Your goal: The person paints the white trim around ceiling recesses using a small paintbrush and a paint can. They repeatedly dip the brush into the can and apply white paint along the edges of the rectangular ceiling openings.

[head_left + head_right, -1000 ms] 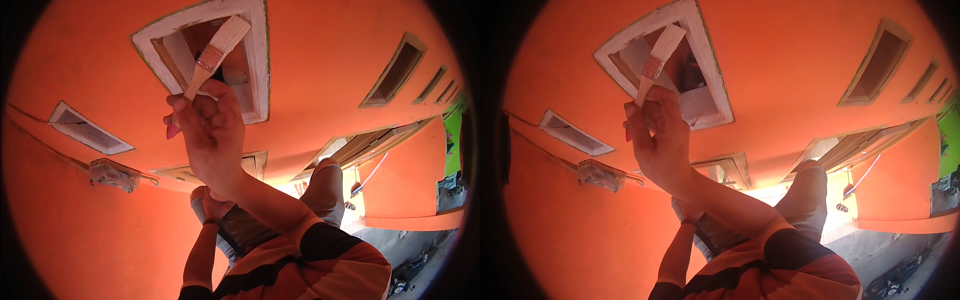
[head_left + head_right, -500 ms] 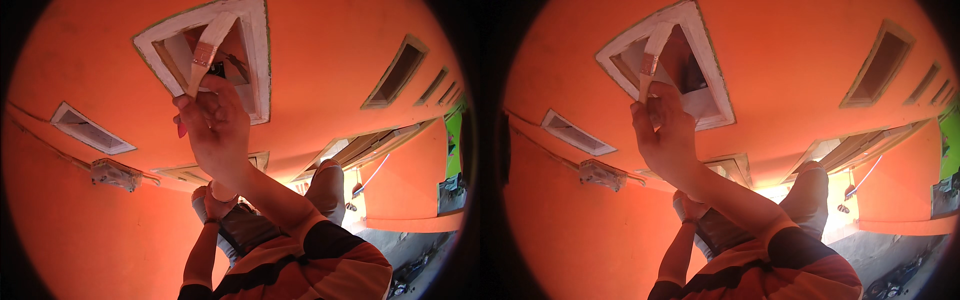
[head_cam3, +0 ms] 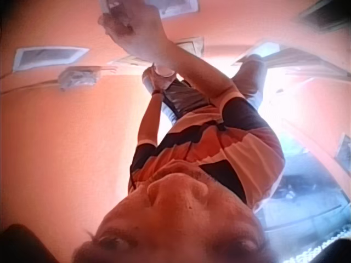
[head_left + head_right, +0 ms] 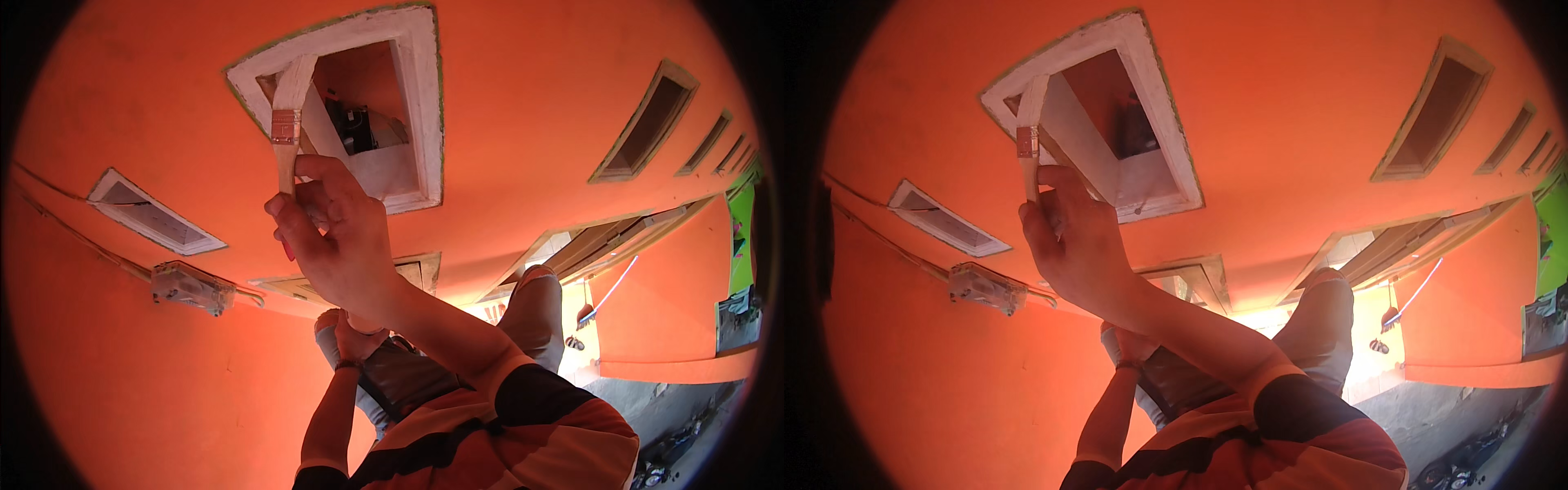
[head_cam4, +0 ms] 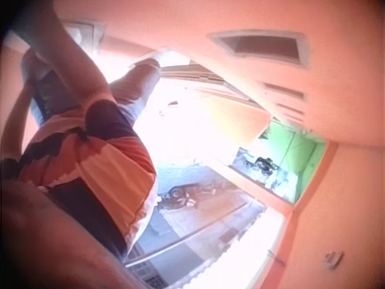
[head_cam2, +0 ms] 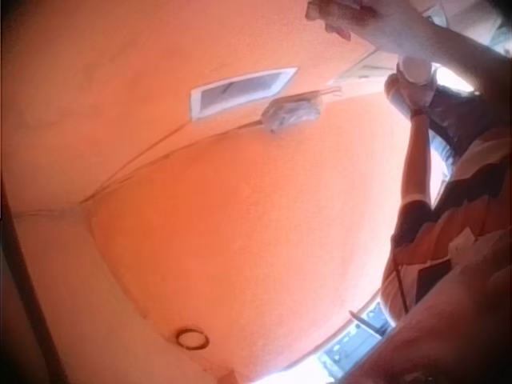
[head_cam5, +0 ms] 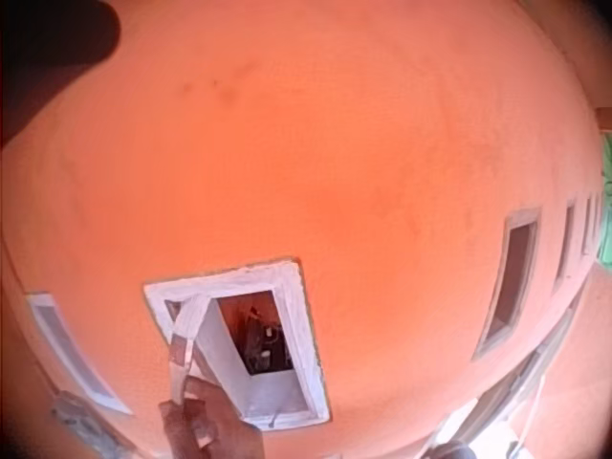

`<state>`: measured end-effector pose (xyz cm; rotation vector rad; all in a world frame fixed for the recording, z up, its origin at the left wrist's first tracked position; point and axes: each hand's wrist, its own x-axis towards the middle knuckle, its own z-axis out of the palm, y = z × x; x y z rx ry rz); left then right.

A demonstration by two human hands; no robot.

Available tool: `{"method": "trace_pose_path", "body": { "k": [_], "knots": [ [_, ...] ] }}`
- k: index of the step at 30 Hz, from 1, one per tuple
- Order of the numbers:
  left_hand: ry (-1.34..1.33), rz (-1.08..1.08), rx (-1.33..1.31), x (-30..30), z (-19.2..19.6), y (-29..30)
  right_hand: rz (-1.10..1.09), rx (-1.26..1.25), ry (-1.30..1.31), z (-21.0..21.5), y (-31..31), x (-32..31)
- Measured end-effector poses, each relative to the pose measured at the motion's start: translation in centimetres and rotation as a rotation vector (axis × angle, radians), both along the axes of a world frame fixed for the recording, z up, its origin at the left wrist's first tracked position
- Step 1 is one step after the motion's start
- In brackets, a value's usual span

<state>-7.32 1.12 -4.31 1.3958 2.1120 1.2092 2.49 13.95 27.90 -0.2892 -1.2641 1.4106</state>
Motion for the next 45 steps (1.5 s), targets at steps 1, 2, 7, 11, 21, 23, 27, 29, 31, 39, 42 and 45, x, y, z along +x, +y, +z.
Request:
{"method": "trace_pose_path", "body": {
  "k": [1, 2, 7, 11, 21, 23, 27, 29, 31, 39, 42, 45],
  "knots": [
    [-0.002, -0.009, 0.015, 0.0, 0.0, 0.1, -0.012, -0.019, -0.019, -0.1, -0.3, 0.5],
    [-0.004, -0.018, 0.030, 0.1, 0.0, 0.3, -0.023, -0.038, -0.038, -0.1, -0.5, 0.8],
    [0.041, 0.025, 0.034, 0.1, -0.4, 0.2, -0.065, -0.110, 0.268, -0.7, 0.0, 0.0],
    [-0.009, 0.005, 0.042, 0.8, 1.8, 0.5, -0.008, 0.013, -0.059, 0.0, 0.1, 0.5],
    [0.000, 0.006, 0.060, 1.1, 2.2, 0.8, -0.074, -0.096, 0.246, -0.3, 0.6, -0.2],
    [0.007, 0.000, 0.026, 0.5, 0.9, 0.3, -0.021, -0.047, 0.074, 0.1, 0.2, -0.7],
    [0.105, -0.029, -0.001, -0.5, -1.7, -0.4, 0.008, 0.049, -0.039, -0.3, -1.1, -0.2],
    [0.070, -0.016, 0.032, -0.3, -1.4, -0.1, -0.037, 0.016, -0.044, -0.5, -1.9, 0.8],
    [0.056, -0.004, 0.023, 0.0, -0.7, 0.2, -0.091, -0.048, 0.121, -0.6, -1.5, 0.7],
    [0.048, -0.016, 0.029, 0.0, -0.4, 0.2, 0.018, 0.005, -0.077, 0.1, -0.1, -0.1],
    [0.024, -0.030, 0.044, -0.1, -0.2, 0.4, -0.058, 0.032, 0.025, -1.4, -0.5, 0.4],
    [-0.006, -0.009, 0.092, -0.4, -1.7, 0.2, -0.088, -0.029, 0.213, -1.2, -0.3, 0.1]
  ]
}}
